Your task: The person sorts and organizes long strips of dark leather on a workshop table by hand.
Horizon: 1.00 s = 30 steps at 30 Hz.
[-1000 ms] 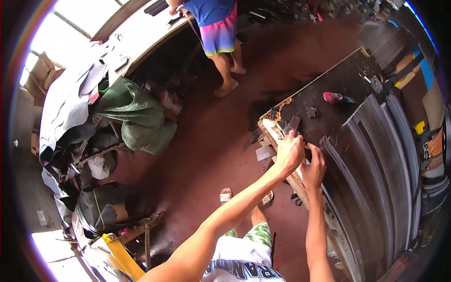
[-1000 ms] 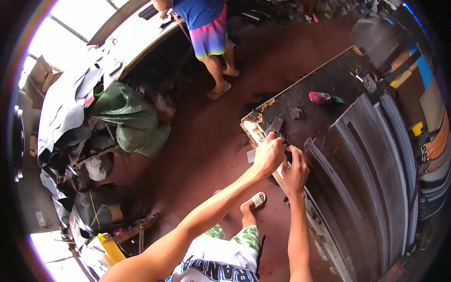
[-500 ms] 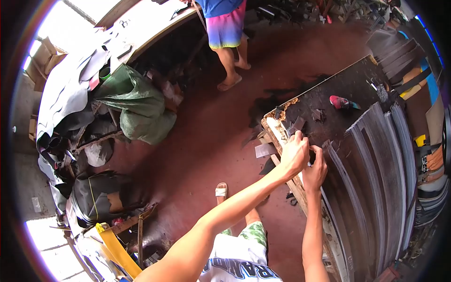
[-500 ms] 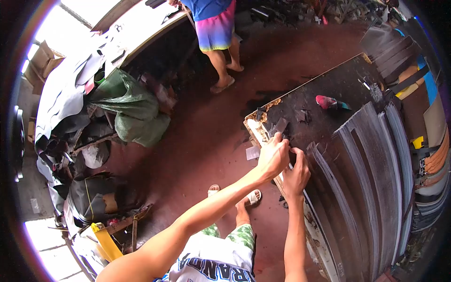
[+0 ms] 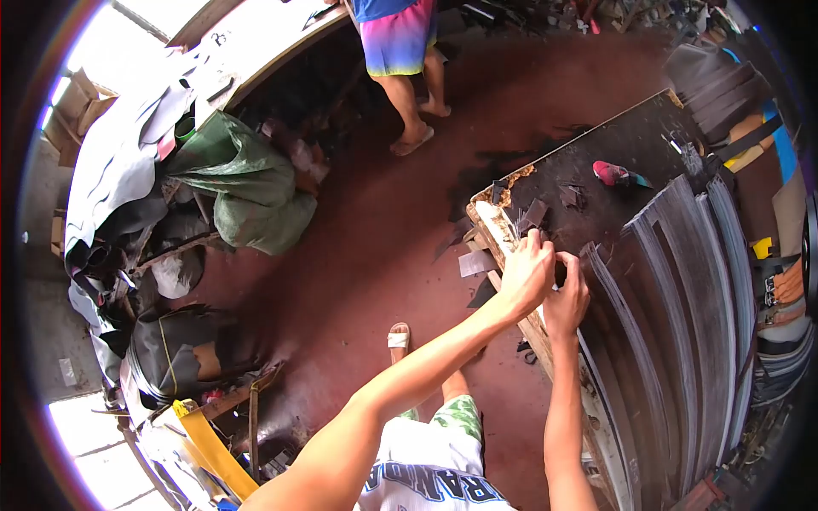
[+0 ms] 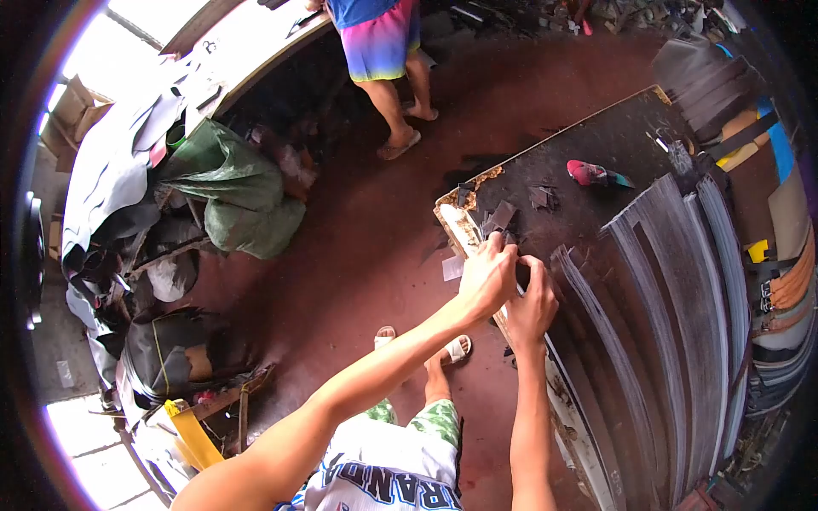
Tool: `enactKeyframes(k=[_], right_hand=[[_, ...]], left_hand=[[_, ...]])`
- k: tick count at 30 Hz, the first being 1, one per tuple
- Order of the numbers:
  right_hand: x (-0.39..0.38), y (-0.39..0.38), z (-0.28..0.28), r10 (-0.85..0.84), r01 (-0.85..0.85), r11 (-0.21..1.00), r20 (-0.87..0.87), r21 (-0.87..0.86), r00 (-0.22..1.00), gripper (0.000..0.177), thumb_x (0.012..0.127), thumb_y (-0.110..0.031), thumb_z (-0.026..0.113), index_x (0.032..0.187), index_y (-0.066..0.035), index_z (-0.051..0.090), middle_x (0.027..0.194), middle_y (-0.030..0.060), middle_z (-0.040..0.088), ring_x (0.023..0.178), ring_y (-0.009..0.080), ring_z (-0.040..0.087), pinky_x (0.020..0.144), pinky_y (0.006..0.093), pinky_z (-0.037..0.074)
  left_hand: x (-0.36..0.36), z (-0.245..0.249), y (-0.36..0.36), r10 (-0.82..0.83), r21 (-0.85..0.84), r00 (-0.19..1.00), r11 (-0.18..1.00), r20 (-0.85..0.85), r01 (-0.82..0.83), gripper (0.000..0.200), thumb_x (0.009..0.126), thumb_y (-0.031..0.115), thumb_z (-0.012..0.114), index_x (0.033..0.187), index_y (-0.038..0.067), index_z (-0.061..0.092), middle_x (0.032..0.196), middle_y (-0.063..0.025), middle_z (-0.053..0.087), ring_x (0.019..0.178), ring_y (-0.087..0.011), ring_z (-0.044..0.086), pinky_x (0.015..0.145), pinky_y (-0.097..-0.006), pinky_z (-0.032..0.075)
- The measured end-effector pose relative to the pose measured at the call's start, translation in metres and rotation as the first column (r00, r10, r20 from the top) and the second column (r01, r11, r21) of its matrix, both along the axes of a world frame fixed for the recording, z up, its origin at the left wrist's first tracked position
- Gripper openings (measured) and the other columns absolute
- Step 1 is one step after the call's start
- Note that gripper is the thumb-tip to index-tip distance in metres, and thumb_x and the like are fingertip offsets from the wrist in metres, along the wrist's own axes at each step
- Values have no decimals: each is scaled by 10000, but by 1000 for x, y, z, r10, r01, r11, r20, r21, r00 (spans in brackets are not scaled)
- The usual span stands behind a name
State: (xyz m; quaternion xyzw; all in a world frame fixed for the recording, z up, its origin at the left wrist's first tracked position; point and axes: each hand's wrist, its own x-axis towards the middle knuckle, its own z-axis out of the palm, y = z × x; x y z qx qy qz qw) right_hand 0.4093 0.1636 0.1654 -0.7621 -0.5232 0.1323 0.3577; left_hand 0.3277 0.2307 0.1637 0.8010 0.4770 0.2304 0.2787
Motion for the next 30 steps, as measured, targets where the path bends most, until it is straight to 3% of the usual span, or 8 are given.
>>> enactKeyframes(k=[9,11,13,15,17,22,26,30], right_hand=[[-2,-1,0,15,-15,1000,-2,23,1000,374,831,-180,732,1154,-62,583,1095,170,669,1008,401,632,832,467,506],[1,-2,-7,40,-39,998,-7,50,999,354,836,-178,732,1136,-60,585,1068,172,671,994,396,636,819,462,507],[0,-3,-4,8,-9,1000,52,27,999,331,836,-157,736,1114,-59,585,1036,169,672,980,388,640,804,456,509],[1,-2,-6,14,-19,998,96,59,995,320,823,-103,741,1100,-63,586,1023,153,677,966,369,650,804,444,518],[1,-2,-10,8,-15,997,87,79,996,326,820,-89,739,1106,-66,584,1029,143,680,962,360,654,806,438,522],[2,-2,-11,22,-33,995,113,97,993,303,810,-78,747,1071,-56,596,1066,138,678,990,352,656,838,433,527],[5,-2,-6,52,-80,982,160,172,986,266,803,-74,752,1040,-33,637,1154,149,665,1034,340,657,866,404,537],[9,-5,-6,87,-118,976,169,184,982,236,824,-44,727,1052,-11,680,1152,167,682,1029,333,676,876,378,544]], left_hand=[[-6,-2,-1,5,55,1000,998,12,-6,80,801,76,594,833,15,634,943,-201,571,902,-381,631,752,-470,538],[-9,-9,2,3,-25,999,1000,-34,-4,118,819,113,609,842,12,665,907,-178,604,812,-374,651,706,-453,552],[-22,-10,17,-80,-64,990,994,112,87,172,849,133,636,926,-1,711,868,-166,663,741,-315,683,670,-406,560],[-32,-11,31,-15,-279,961,956,275,95,205,891,132,650,1033,4,726,866,-148,711,730,-213,699,671,-343,554],[-43,-14,36,60,-318,946,947,317,46,200,920,96,639,1077,4,722,864,-110,732,750,-135,687,677,-296,544],[-67,-19,22,251,-475,850,880,464,-1,191,984,103,593,1097,-9,699,841,-39,695,727,-73,625,661,-225,521],[-101,-42,-20,322,-545,808,838,493,-2,193,989,103,587,1103,-13,692,827,-34,680,716,-66,604,658,-218,509],[-152,-86,-81,363,-675,871,736,331,-50,191,988,87,574,1110,-11,684,831,-31,683,699,-72,592,637,-221,495]])
